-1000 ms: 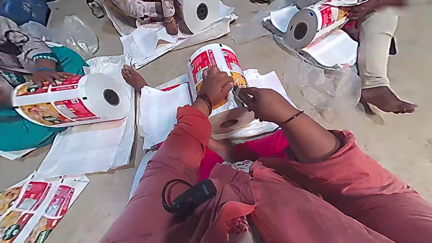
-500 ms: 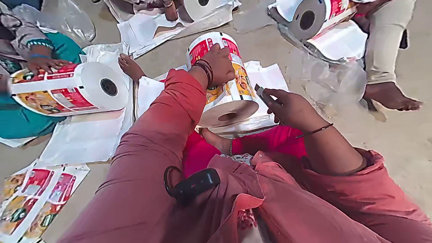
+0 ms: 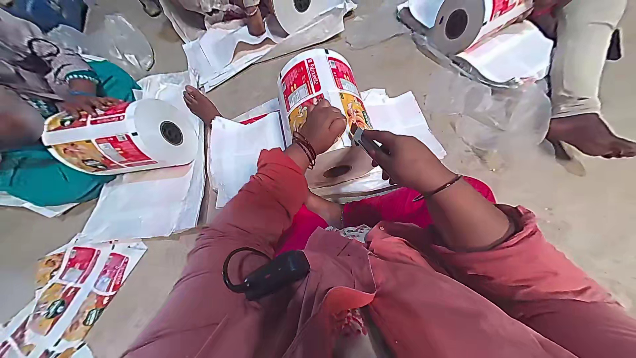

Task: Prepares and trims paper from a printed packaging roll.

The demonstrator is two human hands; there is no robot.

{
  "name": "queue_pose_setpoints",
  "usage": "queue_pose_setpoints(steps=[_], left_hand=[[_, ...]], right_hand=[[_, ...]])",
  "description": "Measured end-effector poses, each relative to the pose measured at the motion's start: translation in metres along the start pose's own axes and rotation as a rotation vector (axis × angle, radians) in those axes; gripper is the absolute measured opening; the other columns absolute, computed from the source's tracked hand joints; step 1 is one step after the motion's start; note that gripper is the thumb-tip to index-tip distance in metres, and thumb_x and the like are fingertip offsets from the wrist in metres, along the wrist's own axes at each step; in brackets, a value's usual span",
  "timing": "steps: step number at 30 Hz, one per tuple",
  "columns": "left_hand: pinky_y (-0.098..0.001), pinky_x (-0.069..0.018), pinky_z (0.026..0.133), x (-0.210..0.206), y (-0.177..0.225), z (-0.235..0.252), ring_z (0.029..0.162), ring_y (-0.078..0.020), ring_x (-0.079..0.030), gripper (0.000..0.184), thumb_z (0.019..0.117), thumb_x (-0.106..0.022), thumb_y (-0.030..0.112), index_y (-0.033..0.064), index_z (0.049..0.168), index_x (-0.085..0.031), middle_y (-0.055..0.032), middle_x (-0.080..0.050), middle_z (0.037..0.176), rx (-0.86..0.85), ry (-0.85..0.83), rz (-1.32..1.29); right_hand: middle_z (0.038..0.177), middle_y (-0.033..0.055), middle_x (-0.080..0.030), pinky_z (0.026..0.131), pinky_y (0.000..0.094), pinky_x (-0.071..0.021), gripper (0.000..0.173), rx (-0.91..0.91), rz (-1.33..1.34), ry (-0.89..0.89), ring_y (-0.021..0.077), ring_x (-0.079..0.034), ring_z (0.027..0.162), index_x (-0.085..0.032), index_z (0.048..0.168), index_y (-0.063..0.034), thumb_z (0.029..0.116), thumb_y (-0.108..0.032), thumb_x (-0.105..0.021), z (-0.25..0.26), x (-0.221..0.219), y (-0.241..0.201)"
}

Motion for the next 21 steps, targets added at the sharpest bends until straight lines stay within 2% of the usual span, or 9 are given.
queue_pose_setpoints(steps=[2,4,8,11,12,18,20,21], left_hand=[[-0.057,-0.0402,0.095,0.003,-0.001,-0.007,0.102,-0.036,-0.062,0.047,0.1018,-0.033,0.022,0.0019,0.078,-0.068,-0.0139,-0.07,0.087,0.006,0.12,-0.016],[-0.0545,-0.0414,0.097,0.007,-0.002,-0.012,0.102,-0.0354,-0.064,0.045,0.1013,-0.034,0.02,0.0012,0.078,-0.068,-0.0147,-0.071,0.089,0.011,0.18,-0.032],[-0.051,-0.0451,0.099,0.01,0.0,-0.014,0.103,-0.0347,-0.066,0.044,0.1014,-0.035,0.017,-0.0011,0.083,-0.07,-0.0168,-0.073,0.093,0.002,0.189,-0.013],[-0.0469,-0.0462,0.101,0.012,0.005,-0.014,0.101,-0.0341,-0.068,0.043,0.1018,-0.037,0.014,-0.0038,0.085,-0.072,-0.0187,-0.073,0.092,-0.035,0.196,-0.003],[-0.0465,-0.0462,0.101,0.012,0.005,-0.014,0.101,-0.034,-0.068,0.042,0.1017,-0.037,0.014,-0.0039,0.086,-0.072,-0.0189,-0.074,0.093,-0.039,0.191,0.002],[-0.0498,-0.0447,0.108,0.011,0.01,-0.012,0.113,-0.0376,-0.067,0.042,0.1029,-0.039,0.014,-0.0069,0.098,-0.074,-0.0233,-0.073,0.105,0.0,0.113,0.012],[-0.0502,-0.0457,0.107,0.014,0.004,-0.014,0.111,-0.0376,-0.068,0.042,0.1023,-0.039,0.013,-0.009,0.095,-0.073,-0.0247,-0.073,0.103,0.046,0.152,-0.059],[-0.0492,-0.0487,0.101,0.015,-0.005,-0.017,0.104,-0.0353,-0.069,0.042,0.1009,-0.038,0.013,-0.0094,0.089,-0.071,-0.0238,-0.072,0.096,0.093,0.217,-0.145]], right_hand=[[0.095,0.0109,-0.072,0.061,0.0444,-0.0606,0.045,0.018,-0.05,-0.006,0.0219,-0.069,0.064,-0.046,0.155,-0.0239,0.11,-0.024,-0.047,0.004,-0.004,-0.01],[0.096,0.0113,-0.072,0.063,0.0472,-0.0605,0.044,0.023,-0.095,-0.015,0.0239,-0.07,0.066,-0.046,0.154,-0.024,0.1105,-0.026,-0.046,0.007,-0.009,-0.018],[0.095,0.0121,-0.072,0.067,0.0492,-0.0603,0.042,0.028,-0.195,-0.016,0.0263,-0.071,0.07,-0.05,0.151,-0.0221,0.1092,-0.021,-0.047,0.008,-0.015,-0.032],[0.097,0.0164,-0.072,0.079,0.0573,-0.0552,0.037,0.103,-0.353,0.023,0.0358,-0.071,0.089,-0.057,0.144,-0.0179,0.109,-0.02,-0.047,0.003,-0.017,-0.045],[0.097,0.0169,-0.072,0.08,0.0582,-0.0546,0.037,0.121,-0.4,0.027,0.0375,-0.071,0.093,-0.058,0.143,-0.017,0.108,-0.018,-0.048,0.002,-0.019,-0.047],[0.098,0.0197,-0.07,0.079,0.0577,-0.0549,0.047,0.114,-0.607,-0.069,0.0403,-0.069,0.096,-0.048,0.152,-0.0149,0.1056,-0.014,-0.049,-0.012,-0.027,-0.055],[0.097,0.0187,-0.07,0.077,0.0608,-0.0543,0.037,0.173,-0.597,-0.106,0.041,-0.069,0.093,-0.059,0.142,-0.0175,0.1063,-0.016,-0.048,-0.023,-0.028,-0.049],[0.097,0.0165,-0.071,0.077,0.0612,-0.0541,0.034,0.175,-0.573,-0.137,0.0392,-0.07,0.093,-0.062,0.138,-0.0209,0.1077,-0.02,-0.047,-0.028,-0.029,-0.041]])
Point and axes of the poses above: each hand's wrist, its own z-axis towards the middle knuckle, its own x-axis out of the back of the hand, y = z × x, the point moved 8 cm from there along z, towards the middle knuckle
